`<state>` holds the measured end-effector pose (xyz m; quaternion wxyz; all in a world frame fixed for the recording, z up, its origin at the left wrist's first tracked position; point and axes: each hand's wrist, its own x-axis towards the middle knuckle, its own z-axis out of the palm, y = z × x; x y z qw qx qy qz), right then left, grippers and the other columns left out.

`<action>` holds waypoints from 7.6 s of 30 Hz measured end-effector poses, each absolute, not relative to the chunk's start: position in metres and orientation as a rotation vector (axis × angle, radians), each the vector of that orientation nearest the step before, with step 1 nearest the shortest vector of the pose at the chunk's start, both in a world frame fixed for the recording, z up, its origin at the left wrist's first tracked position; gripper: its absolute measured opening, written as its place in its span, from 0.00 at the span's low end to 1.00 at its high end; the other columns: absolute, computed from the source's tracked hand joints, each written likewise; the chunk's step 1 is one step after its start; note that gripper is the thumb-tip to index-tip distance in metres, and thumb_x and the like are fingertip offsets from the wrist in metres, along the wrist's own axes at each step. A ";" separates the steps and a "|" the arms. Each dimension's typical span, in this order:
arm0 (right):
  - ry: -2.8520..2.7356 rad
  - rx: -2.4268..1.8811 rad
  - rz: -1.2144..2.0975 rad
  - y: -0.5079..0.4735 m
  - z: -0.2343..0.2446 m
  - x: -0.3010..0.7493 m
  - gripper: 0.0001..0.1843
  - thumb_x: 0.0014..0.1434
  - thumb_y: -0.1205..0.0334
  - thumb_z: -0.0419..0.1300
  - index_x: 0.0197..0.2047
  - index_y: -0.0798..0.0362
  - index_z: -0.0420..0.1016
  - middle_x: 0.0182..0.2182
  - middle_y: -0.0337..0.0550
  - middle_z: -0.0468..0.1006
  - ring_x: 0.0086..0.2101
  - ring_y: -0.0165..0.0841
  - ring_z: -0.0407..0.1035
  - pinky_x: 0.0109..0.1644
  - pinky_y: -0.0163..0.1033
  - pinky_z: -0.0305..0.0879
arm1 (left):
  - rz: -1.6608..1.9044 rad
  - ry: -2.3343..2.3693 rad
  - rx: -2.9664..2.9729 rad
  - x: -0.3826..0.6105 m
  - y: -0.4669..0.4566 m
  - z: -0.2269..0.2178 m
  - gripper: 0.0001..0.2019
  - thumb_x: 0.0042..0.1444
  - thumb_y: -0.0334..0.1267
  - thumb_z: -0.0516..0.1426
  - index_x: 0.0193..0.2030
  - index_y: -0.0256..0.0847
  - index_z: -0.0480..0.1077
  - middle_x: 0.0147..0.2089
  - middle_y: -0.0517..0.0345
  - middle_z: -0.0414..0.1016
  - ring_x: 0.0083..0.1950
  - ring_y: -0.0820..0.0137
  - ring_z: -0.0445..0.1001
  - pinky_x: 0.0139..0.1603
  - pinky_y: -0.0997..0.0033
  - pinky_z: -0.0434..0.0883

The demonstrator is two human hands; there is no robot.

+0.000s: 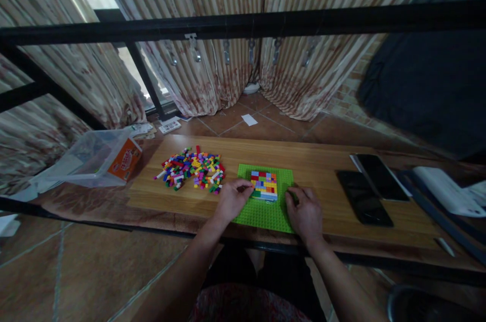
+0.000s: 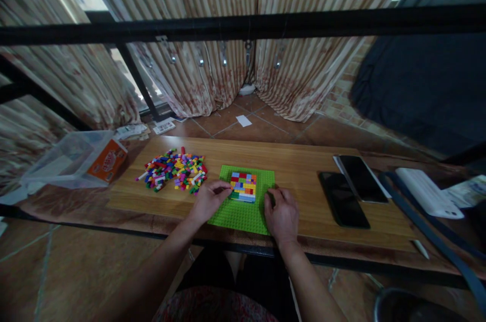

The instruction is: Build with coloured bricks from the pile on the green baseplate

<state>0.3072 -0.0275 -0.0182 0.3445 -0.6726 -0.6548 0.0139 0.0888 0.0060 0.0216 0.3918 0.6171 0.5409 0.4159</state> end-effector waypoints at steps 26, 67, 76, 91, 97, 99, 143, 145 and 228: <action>-1.695 -1.730 0.046 -0.029 -0.014 0.305 0.15 0.61 0.55 0.52 0.43 0.53 0.75 0.39 0.50 0.74 0.40 0.39 0.68 0.46 0.45 0.64 | 1.006 1.561 1.717 0.101 -0.001 0.038 0.06 0.53 0.35 0.57 0.28 0.41 0.76 0.29 0.60 0.77 0.30 0.72 0.73 0.33 0.73 0.67; -1.692 -1.717 0.053 -0.027 -0.016 0.307 0.15 0.61 0.55 0.52 0.43 0.52 0.75 0.39 0.50 0.74 0.40 0.39 0.67 0.46 0.45 0.64 | 0.962 1.352 2.063 0.095 0.005 0.028 0.08 0.61 0.36 0.51 0.33 0.42 0.70 0.36 0.57 0.73 0.41 0.69 0.72 0.44 0.70 0.67; -1.680 -1.716 0.052 -0.028 -0.016 0.306 0.14 0.61 0.56 0.52 0.43 0.52 0.75 0.38 0.50 0.74 0.39 0.39 0.67 0.45 0.45 0.64 | 0.956 1.283 2.049 0.091 0.005 0.031 0.08 0.60 0.35 0.52 0.32 0.42 0.71 0.35 0.58 0.73 0.40 0.70 0.72 0.43 0.72 0.67; -1.677 -1.742 0.074 -0.028 -0.012 0.305 0.15 0.61 0.56 0.52 0.42 0.54 0.75 0.39 0.50 0.74 0.40 0.39 0.68 0.47 0.45 0.64 | 1.179 1.403 1.411 0.090 0.012 0.013 0.07 0.51 0.30 0.56 0.36 0.38 0.73 0.34 0.57 0.77 0.36 0.71 0.75 0.40 0.72 0.71; -1.675 -1.742 0.072 -0.029 -0.012 0.305 0.15 0.61 0.56 0.52 0.42 0.54 0.75 0.39 0.50 0.74 0.41 0.39 0.67 0.47 0.45 0.64 | 1.038 1.516 1.461 0.094 0.016 0.014 0.10 0.48 0.26 0.57 0.38 0.38 0.73 0.33 0.57 0.77 0.34 0.72 0.75 0.38 0.72 0.71; -1.679 -1.733 0.064 -0.029 -0.013 0.305 0.15 0.61 0.56 0.52 0.42 0.54 0.75 0.39 0.50 0.74 0.41 0.39 0.67 0.46 0.45 0.64 | 1.023 1.563 1.476 0.095 0.018 0.013 0.11 0.48 0.27 0.56 0.39 0.38 0.73 0.33 0.57 0.78 0.34 0.71 0.75 0.38 0.72 0.71; -1.702 -1.699 0.009 -0.027 -0.022 0.310 0.16 0.60 0.54 0.52 0.42 0.54 0.75 0.38 0.50 0.74 0.39 0.39 0.68 0.46 0.45 0.64 | 1.150 1.515 1.273 0.059 -0.003 0.014 0.08 0.53 0.32 0.54 0.38 0.38 0.73 0.32 0.59 0.77 0.33 0.73 0.75 0.36 0.74 0.72; -1.702 -1.698 0.001 -0.026 -0.024 0.311 0.16 0.60 0.53 0.52 0.41 0.54 0.75 0.38 0.50 0.74 0.37 0.38 0.68 0.45 0.45 0.64 | 1.179 1.578 1.282 0.037 -0.013 0.015 0.08 0.53 0.33 0.54 0.38 0.39 0.73 0.34 0.57 0.78 0.36 0.71 0.75 0.38 0.73 0.72; -1.678 -1.744 0.044 -0.028 -0.018 0.307 0.15 0.61 0.55 0.52 0.41 0.54 0.76 0.38 0.50 0.74 0.38 0.38 0.68 0.44 0.43 0.64 | 0.084 1.318 2.741 0.102 0.013 0.076 0.12 0.57 0.26 0.49 0.38 0.35 0.73 0.42 0.47 0.75 0.43 0.63 0.75 0.44 0.65 0.71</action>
